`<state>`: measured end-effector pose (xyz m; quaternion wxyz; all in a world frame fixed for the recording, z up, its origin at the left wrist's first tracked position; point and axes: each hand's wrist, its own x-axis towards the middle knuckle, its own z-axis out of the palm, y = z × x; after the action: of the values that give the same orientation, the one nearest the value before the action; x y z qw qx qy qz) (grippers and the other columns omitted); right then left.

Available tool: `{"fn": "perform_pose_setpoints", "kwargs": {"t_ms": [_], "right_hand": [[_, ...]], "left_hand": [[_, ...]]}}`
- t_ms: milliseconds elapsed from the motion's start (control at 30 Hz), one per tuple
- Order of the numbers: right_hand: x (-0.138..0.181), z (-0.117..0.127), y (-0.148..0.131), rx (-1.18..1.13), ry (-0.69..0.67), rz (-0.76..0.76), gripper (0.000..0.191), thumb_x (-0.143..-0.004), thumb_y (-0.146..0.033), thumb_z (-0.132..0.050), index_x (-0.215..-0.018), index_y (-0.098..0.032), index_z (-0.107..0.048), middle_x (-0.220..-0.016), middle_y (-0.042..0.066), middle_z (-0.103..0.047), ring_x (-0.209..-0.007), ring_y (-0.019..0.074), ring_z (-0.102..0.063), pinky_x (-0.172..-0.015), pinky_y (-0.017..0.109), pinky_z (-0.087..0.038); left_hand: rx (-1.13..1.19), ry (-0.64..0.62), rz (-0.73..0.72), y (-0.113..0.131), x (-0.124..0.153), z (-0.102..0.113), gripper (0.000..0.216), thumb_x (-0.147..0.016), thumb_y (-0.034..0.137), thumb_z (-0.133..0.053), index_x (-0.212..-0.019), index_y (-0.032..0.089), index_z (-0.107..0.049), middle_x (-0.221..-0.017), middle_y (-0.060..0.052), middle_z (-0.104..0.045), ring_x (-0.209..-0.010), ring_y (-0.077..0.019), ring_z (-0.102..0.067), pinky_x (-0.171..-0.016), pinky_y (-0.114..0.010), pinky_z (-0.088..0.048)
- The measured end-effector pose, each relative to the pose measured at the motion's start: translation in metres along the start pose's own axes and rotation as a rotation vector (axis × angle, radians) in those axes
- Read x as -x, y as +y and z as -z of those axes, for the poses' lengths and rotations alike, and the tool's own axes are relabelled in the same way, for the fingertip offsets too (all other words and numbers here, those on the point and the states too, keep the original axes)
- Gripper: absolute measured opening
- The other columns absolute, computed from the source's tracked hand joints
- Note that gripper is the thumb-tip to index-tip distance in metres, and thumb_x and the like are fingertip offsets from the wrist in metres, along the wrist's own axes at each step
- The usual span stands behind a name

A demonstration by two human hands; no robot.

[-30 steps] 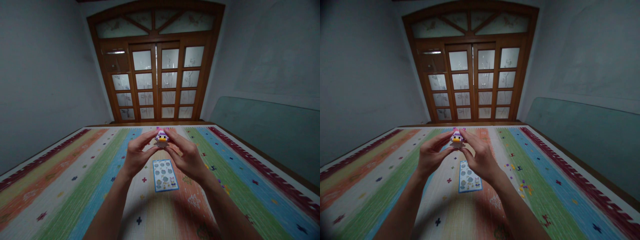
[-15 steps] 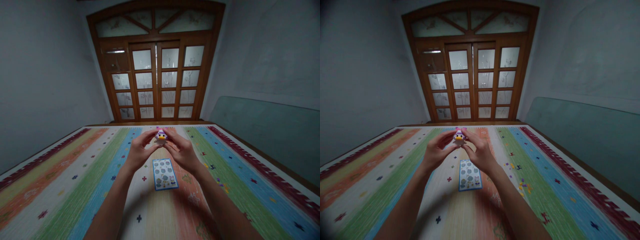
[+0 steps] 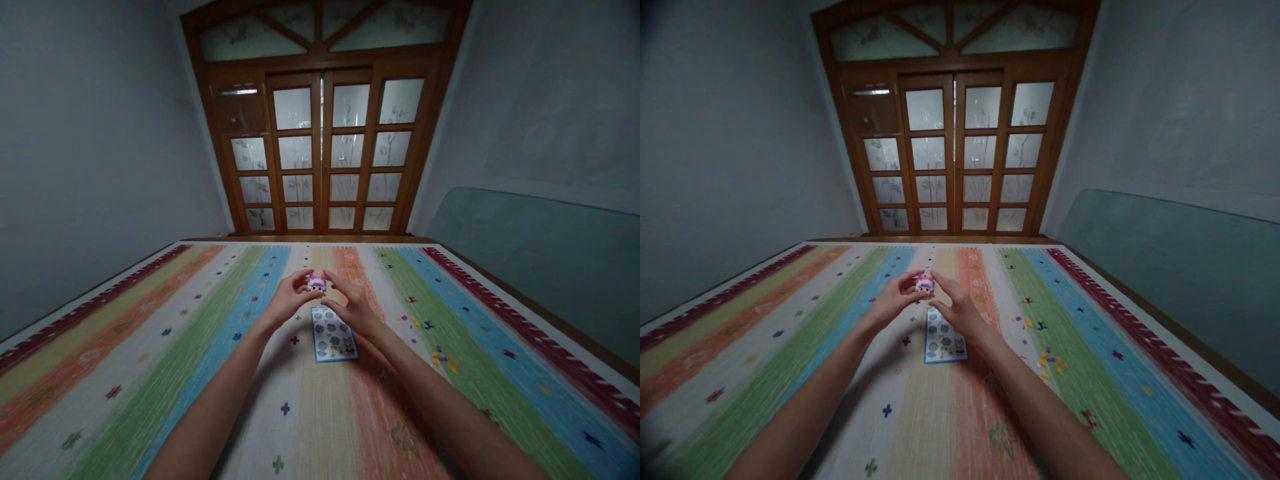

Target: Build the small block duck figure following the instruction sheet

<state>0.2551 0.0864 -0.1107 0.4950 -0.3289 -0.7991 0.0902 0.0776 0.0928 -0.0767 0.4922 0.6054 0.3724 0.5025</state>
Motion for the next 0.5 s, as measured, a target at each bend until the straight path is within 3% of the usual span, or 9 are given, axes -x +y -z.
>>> {"fn": "perform_pose_setpoints", "kwargs": {"t_ms": [100, 167, 367, 500], "right_hand": [[0.008, 0.002, 0.011, 0.159, -0.173, -0.304, 0.050, -0.083, -0.018, -0.057, -0.132, -0.019, -0.047, -0.130, 0.014, -0.056, -0.119, 0.0218, -0.053, -0.097, 0.044, -0.044], [0.013, 0.005, 0.018, 0.232, -0.279, -0.422, 0.043, -0.082, -0.019, -0.058, -0.124, -0.015, -0.055, -0.126, 0.017, -0.058, -0.119, 0.0248, -0.053, -0.100, 0.047, -0.040], [0.020, 0.003, 0.027, 0.310, -0.560, -0.594, 0.073, -0.060, -0.028, -0.080, -0.125, -0.009, -0.054, -0.128, 0.022, -0.054, -0.119, 0.0311, -0.050, -0.098, 0.039, -0.039], [0.014, -0.001, 0.029, 0.362, -0.677, -0.664, 0.070, -0.051, -0.031, -0.084, -0.115, -0.015, -0.060, -0.124, 0.017, -0.056, -0.114, 0.0304, -0.053, -0.093, 0.035, -0.041]], "left_hand": [[-0.034, 0.050, 0.032, -0.025, 0.000, 0.006, 0.044, -0.054, 0.010, -0.080, -0.095, 0.012, -0.064, -0.095, -0.009, -0.073, -0.090, -0.0211, -0.068, -0.092, -0.041, -0.050], [-0.057, 0.095, 0.054, -0.041, 0.000, 0.011, 0.039, -0.052, 0.009, -0.081, -0.087, 0.011, -0.064, -0.091, -0.010, -0.073, -0.086, -0.0216, -0.068, -0.090, -0.042, -0.050], [-0.119, 0.152, 0.069, -0.075, 0.004, 0.023, 0.037, -0.049, 0.005, -0.080, -0.080, 0.013, -0.062, -0.085, -0.006, -0.070, -0.085, -0.0207, -0.067, -0.091, -0.042, -0.049], [-0.173, 0.158, 0.065, -0.082, 0.007, 0.031, 0.041, -0.044, 0.005, -0.080, -0.078, 0.014, -0.059, -0.078, -0.002, -0.068, -0.082, -0.0192, -0.065, -0.089, -0.040, -0.048]]}}
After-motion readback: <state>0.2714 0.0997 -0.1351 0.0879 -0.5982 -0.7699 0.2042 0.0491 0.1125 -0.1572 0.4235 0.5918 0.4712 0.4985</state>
